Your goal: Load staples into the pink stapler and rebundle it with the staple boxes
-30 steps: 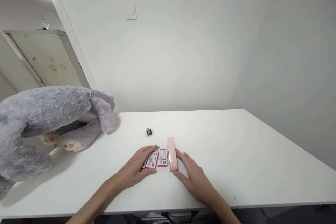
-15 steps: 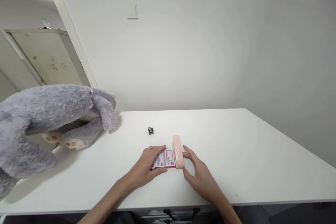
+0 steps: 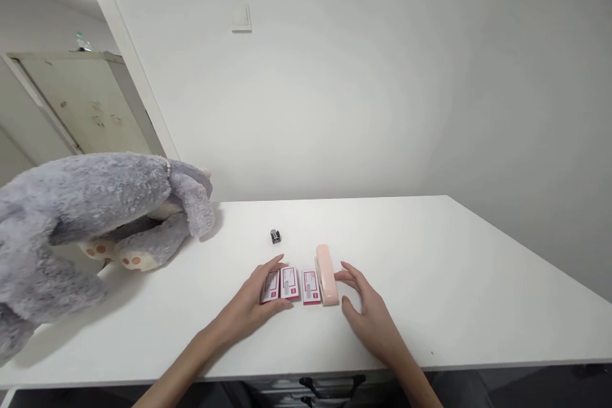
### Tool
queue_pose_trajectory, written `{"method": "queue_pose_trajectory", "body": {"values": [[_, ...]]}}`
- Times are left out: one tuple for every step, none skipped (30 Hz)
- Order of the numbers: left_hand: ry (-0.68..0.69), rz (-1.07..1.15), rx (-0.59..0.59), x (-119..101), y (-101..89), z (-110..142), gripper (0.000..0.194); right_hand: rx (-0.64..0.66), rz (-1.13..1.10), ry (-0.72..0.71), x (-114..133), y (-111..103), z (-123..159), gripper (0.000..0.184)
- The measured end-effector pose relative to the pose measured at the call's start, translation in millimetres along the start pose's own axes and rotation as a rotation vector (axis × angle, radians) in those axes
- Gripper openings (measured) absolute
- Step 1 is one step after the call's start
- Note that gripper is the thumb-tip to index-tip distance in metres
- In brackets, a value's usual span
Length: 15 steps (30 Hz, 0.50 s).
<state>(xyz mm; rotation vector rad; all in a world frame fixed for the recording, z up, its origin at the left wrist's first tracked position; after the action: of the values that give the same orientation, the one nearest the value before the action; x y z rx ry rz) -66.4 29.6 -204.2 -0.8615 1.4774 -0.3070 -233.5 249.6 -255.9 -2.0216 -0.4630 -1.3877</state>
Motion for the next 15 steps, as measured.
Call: {"method": "queue_pose_trajectory", "body": {"values": [[-0.001,0.008,-0.006,-3.1,1.9,-2.6,0.082,-0.003,-0.003,-0.002,-0.3,-0.1,-0.2,0.060],[0.004,0.007,-0.006,-7.0,4.2,-5.7,0.083,-0.007,-0.006,-0.005,-0.5,-0.1,-0.4,0.059],[0.017,-0.003,0.002,-11.4,6.8,-9.2,0.084,-0.012,-0.009,-0.008,-0.8,-0.2,-0.8,0.058],[0.034,-0.019,0.014,-15.7,9.4,-12.9,0.086,-0.016,-0.013,-0.012,-0.9,-0.3,-1.1,0.057],[0.051,-0.038,0.029,-19.5,12.1,-16.7,0.087,-0.020,-0.017,-0.015,-1.0,-0.3,-1.5,0.056],[0.064,-0.057,0.049,-22.4,14.6,-20.4,0.089,-0.024,-0.020,-0.016,-0.9,-0.3,-1.9,0.055],[0.071,-0.074,0.070,-24.2,17.0,-23.8,0.090,-0.027,-0.023,-0.017,-0.8,-0.4,-2.3,0.055],[0.075,-0.088,0.094,-25.0,19.0,-26.8,0.091,-0.027,-0.023,-0.017,-0.4,-0.4,-2.6,0.054],[0.079,-0.098,0.116,-24.9,20.4,-29.1,0.092,-0.027,-0.021,-0.019,0.1,-0.5,-2.9,0.053],[0.088,-0.104,0.132,-24.4,21.1,-30.7,0.093,-0.029,-0.017,-0.022,0.7,-0.6,-3.1,0.052],[0.102,-0.106,0.138,-23.7,20.9,-31.4,0.096,-0.032,-0.012,-0.026,1.5,-0.8,-3.3,0.051],[0.117,-0.106,0.136,-23.3,19.8,-31.3,0.100,-0.035,-0.009,-0.032,2.5,-1.0,-3.4,0.051],[0.133,-0.106,0.124,-23.5,17.9,-30.4,0.104,-0.037,-0.007,-0.038,3.4,-1.2,-3.6,0.051],[0.145,-0.104,0.104,-24.5,15.2,-28.9,0.106,-0.039,-0.005,-0.042,4.3,-1.4,-3.7,0.050],[0.155,-0.101,0.077,-26.5,12.3,-27.0,0.107,-0.039,-0.003,-0.042,5.2,-1.4,-3.9,0.050]]}}
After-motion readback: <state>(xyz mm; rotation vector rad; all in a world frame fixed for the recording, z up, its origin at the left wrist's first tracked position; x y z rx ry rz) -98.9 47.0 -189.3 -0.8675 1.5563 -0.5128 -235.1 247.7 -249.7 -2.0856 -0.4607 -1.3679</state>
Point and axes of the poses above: each hand's wrist, its own z-axis away from the middle knuckle, its own y-axis out of the palm, x = y × z, the point moved 2 cm from there along -z, towards the middle knuckle
